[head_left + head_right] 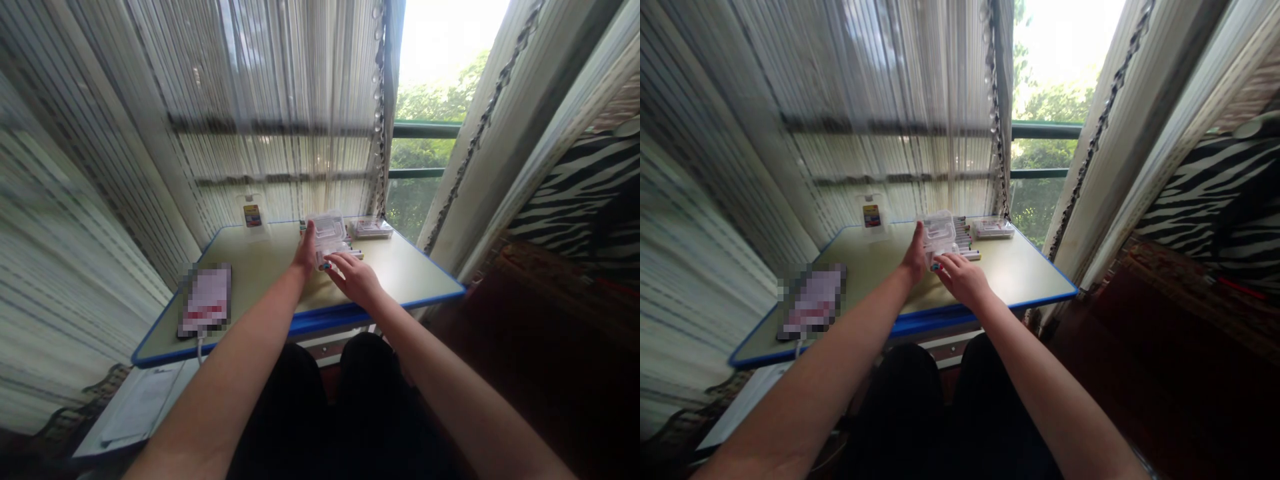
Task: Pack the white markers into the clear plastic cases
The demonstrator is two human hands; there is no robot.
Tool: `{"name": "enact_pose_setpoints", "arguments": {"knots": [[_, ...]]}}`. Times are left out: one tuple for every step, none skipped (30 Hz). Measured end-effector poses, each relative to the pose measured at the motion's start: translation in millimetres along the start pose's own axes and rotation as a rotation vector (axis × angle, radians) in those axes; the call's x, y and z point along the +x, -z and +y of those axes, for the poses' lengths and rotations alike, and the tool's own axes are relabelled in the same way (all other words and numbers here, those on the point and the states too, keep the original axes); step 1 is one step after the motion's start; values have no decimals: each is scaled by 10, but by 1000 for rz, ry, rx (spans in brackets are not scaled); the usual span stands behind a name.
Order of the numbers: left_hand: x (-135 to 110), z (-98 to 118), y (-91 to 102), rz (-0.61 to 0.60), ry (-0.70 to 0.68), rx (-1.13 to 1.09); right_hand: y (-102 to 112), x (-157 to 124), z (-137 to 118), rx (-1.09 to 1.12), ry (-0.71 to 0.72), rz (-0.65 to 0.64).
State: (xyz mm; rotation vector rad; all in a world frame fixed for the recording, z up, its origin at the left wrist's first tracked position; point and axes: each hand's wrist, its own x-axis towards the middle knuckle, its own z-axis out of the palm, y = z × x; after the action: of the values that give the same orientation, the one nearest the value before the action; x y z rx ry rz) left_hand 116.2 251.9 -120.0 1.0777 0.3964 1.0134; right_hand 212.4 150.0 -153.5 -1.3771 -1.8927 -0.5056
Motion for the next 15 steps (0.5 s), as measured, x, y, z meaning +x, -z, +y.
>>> {"name": "enact_pose_setpoints", "arguments": {"knots": [[0, 0, 0, 6, -2, 0, 2, -1, -1, 1, -1, -3], [0, 0, -1, 8, -4, 0, 2, -1, 0, 3, 1, -5], [-2, 2, -1, 4, -6, 1, 1, -1, 2, 5, 6, -6], [-4, 3, -2, -3, -8, 2, -1, -2, 5, 8, 14, -7], [-7, 6, -2, -13, -12, 3, -4, -2, 8, 10, 19, -7], [-10, 7, -2, -20, -17, 3, -8, -2, 11, 11, 20, -6], [-12, 8, 0, -25, -22, 3, -13, -2, 14, 13, 18, -7], [-12, 8, 3, -28, -27, 3, -17, -2, 17, 15, 16, -9], [-11, 6, 8, -29, -30, 4, -21, -2, 19, 17, 12, -11], [-7, 3, 16, -25, -30, 8, -24, -2, 20, 19, 8, -11], [-3, 0, 24, -18, -26, 14, -25, -3, 20, 21, 5, -9], [2, -4, 34, -9, -19, 23, -23, -4, 19, 24, 4, -3], [7, -7, 45, 0, -11, 33, -19, -6, 17, 29, 6, 6], [12, -8, 55, 8, 0, 40, -12, -9, 13, 35, 8, 20], [15, -8, 65, 10, 19, 42, -4, -14, 10, 40, 3, 41]]}}
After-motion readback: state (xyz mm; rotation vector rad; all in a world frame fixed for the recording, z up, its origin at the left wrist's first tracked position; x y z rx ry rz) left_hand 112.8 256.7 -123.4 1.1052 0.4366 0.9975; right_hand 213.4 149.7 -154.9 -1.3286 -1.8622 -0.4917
